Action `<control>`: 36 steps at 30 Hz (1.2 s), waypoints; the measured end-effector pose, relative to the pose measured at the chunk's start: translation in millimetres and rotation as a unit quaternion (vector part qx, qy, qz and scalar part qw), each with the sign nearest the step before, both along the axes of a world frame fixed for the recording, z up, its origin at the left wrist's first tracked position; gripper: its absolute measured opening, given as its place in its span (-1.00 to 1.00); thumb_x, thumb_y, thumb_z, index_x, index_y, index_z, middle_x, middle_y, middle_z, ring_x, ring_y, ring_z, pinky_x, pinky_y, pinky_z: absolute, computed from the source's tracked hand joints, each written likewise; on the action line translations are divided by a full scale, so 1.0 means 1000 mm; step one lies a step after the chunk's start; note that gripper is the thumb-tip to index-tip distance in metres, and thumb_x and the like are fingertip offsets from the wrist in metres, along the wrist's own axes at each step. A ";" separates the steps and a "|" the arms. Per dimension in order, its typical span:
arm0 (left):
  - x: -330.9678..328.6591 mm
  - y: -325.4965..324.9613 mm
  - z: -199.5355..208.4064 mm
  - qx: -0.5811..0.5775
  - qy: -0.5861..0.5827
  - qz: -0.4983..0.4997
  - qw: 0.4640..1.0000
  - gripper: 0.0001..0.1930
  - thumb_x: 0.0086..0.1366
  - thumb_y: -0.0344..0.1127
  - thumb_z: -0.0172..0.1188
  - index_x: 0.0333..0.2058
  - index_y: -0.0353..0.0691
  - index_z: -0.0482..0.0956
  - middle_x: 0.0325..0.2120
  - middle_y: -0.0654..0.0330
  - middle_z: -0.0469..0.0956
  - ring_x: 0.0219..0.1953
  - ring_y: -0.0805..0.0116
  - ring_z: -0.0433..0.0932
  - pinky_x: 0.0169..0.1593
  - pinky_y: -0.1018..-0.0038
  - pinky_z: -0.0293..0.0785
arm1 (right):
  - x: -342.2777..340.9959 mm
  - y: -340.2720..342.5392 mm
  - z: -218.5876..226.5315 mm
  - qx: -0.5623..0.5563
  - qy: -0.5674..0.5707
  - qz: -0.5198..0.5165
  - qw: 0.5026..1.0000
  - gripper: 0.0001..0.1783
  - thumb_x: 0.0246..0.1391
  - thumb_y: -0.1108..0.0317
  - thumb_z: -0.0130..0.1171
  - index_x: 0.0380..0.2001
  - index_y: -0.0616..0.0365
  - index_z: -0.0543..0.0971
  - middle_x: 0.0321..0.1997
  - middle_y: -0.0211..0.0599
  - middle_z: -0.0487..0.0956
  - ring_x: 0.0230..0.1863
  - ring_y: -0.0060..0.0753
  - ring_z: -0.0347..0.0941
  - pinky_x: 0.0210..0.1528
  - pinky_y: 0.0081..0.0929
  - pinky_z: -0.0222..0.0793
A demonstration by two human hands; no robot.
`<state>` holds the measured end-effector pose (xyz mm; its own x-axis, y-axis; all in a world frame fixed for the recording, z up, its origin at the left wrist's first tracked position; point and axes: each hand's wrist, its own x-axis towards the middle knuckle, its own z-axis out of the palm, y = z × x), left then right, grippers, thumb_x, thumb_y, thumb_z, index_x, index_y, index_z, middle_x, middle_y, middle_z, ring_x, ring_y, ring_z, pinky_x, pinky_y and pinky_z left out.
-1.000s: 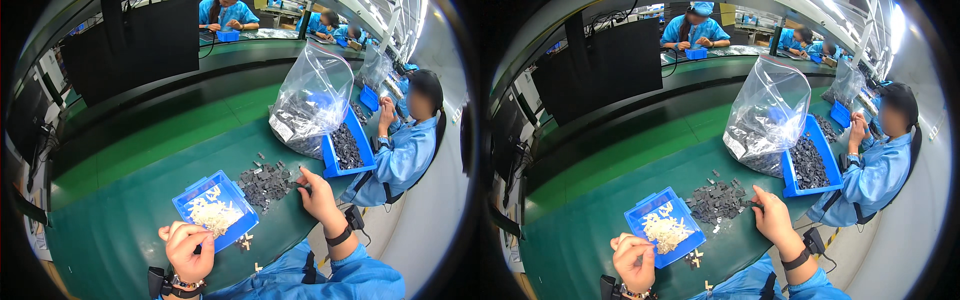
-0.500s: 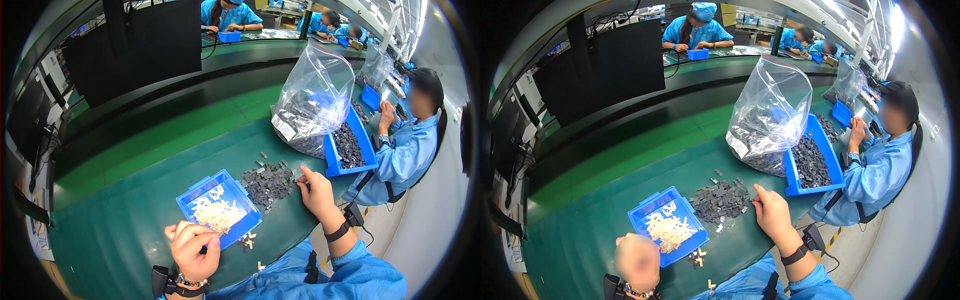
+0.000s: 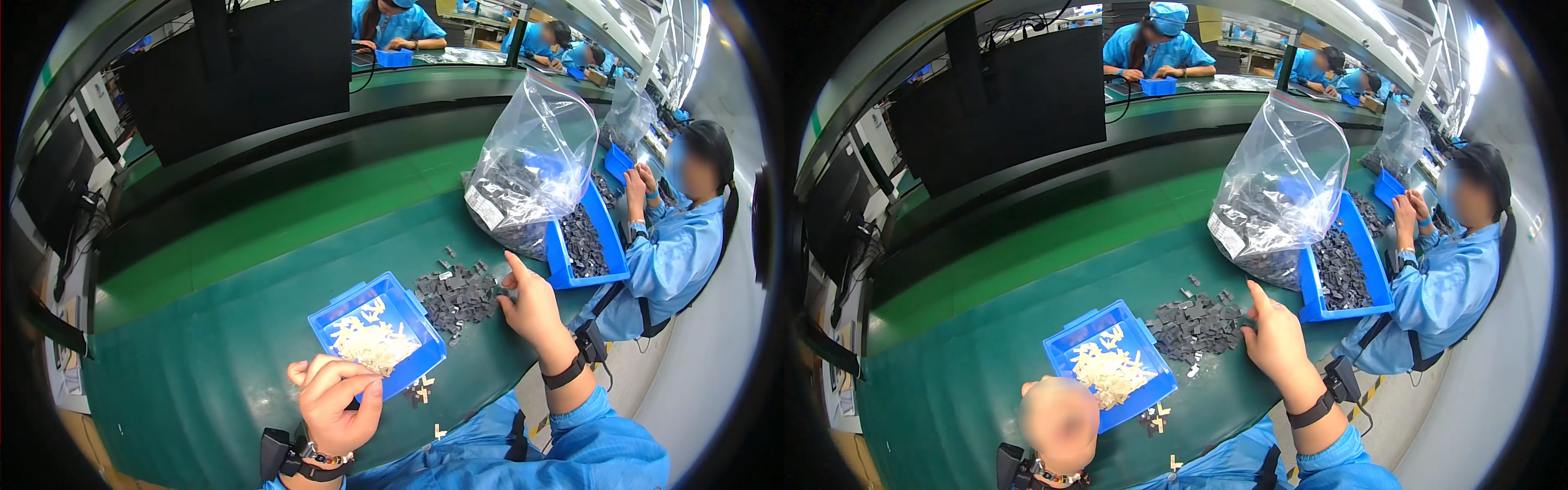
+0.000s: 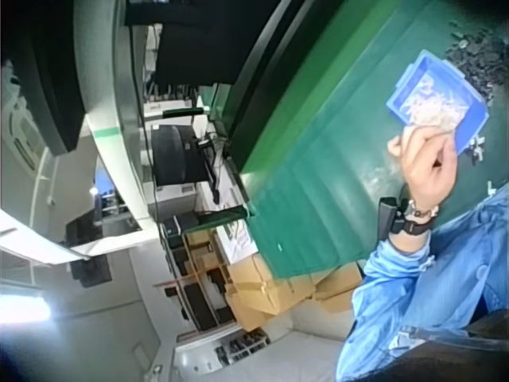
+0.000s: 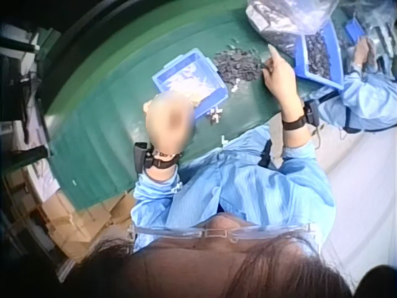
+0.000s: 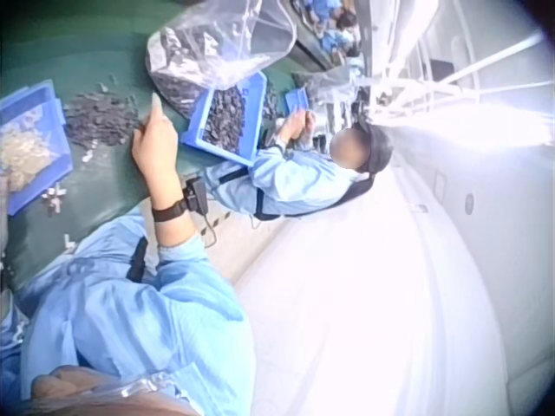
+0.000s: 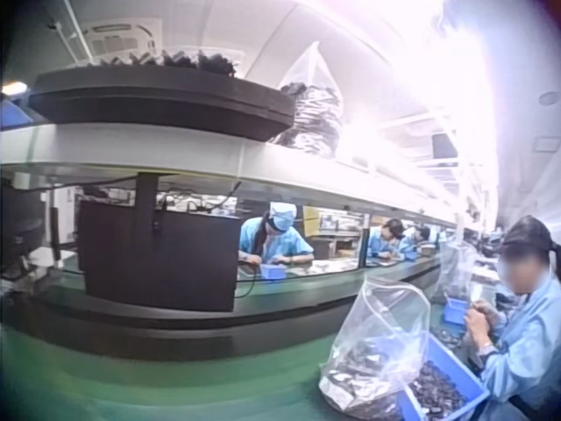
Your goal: Assembling small plastic and rubber components at a manufacturing workbench.
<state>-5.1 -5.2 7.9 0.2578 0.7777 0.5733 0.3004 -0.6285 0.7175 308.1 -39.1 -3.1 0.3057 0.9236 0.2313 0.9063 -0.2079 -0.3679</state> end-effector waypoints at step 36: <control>-0.003 0.002 0.001 0.089 0.034 -0.028 0.995 -0.75 -0.05 -0.63 0.32 -0.38 -0.15 0.69 -0.42 0.31 0.66 -0.42 0.42 0.54 0.08 0.28 0.11 | -0.127 -0.014 0.037 0.025 0.639 0.251 0.727 -0.96 0.13 0.59 0.23 -0.32 0.32 0.61 -0.07 -0.18 0.61 -0.05 -0.49 0.51 0.00 -0.54 0.42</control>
<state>-7.7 -2.7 8.8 0.3417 0.6483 0.6804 0.3056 -0.7613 0.5718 181.5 -52.7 34.4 -0.0732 0.9931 0.0917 -0.2240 0.0732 -0.9718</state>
